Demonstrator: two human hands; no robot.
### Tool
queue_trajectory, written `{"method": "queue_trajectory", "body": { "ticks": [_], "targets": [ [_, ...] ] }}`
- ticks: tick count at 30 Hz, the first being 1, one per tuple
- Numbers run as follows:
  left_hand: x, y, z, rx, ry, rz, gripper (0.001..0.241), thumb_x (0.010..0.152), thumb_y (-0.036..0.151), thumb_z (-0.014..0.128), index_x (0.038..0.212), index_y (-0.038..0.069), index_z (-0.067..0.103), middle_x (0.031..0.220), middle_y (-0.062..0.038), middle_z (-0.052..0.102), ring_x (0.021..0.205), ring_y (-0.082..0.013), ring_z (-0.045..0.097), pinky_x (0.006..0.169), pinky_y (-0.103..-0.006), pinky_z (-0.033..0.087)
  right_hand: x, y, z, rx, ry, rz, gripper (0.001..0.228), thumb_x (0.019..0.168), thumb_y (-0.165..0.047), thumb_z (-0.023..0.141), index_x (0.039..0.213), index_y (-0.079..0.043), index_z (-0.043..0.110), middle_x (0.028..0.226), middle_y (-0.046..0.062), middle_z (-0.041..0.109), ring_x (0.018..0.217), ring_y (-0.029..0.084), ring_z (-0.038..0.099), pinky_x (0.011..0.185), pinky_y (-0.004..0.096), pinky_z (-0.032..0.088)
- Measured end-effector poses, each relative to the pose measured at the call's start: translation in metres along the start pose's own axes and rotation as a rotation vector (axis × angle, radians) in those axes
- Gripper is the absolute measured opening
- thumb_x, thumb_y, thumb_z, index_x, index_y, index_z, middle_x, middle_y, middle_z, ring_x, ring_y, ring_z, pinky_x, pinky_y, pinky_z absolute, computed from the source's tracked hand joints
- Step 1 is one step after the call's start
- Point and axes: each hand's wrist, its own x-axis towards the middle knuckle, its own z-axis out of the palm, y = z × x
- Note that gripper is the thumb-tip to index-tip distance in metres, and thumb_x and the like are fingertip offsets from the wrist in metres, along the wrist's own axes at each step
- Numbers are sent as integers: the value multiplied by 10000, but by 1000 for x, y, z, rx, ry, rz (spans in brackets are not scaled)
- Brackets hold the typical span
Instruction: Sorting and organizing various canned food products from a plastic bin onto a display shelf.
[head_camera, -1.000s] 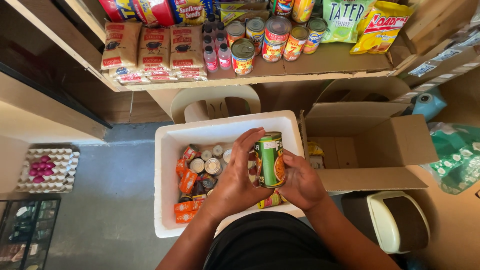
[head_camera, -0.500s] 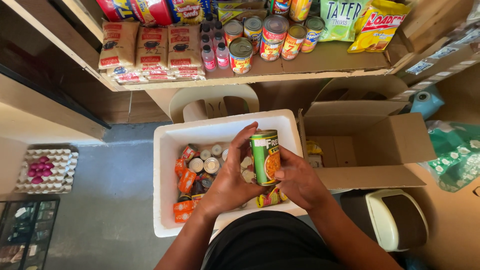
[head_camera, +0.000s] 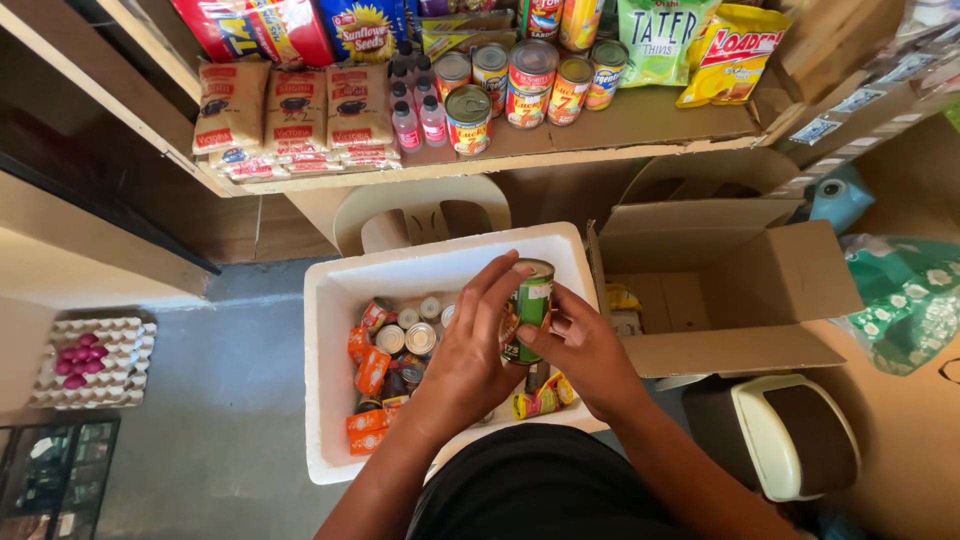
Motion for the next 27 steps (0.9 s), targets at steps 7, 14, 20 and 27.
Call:
{"method": "queue_trajectory", "body": {
  "ticks": [7,14,20,27],
  "targets": [
    [1,-1,-5,-275,9,-11,1065,657,-35,872,1539,88,288,1614,-205,333,1478,-387,407,1149,-436,455,-7,1,-15,417,-112,30,543,1006,-86,589,1508,25,416,1384,141,592,1254,262,599,1087,433,478],
    [-4,2,-8,-508,-91,-167,1054,766,-2,860,1625,114,260,1446,-124,581,1348,-269,603,1112,-380,513,-10,-3,-14,558,-247,58,543,1034,-243,540,1484,39,427,1384,224,598,1218,359,639,1069,505,501],
    [-4,-3,-3,-381,-40,-110,1033,726,-3,864,1580,97,292,1519,-168,468,1357,-303,558,1099,-393,516,-7,2,-13,497,-210,92,533,1027,-269,522,1458,37,453,1363,203,619,1187,335,655,1043,468,521],
    [-1,-13,5,-138,-87,-70,980,673,-47,817,1531,87,362,1609,-157,410,1458,-399,439,1162,-435,420,8,27,-36,-123,53,185,433,909,-190,716,1286,0,622,1103,66,715,990,145,670,848,343,558]
  ]
}}
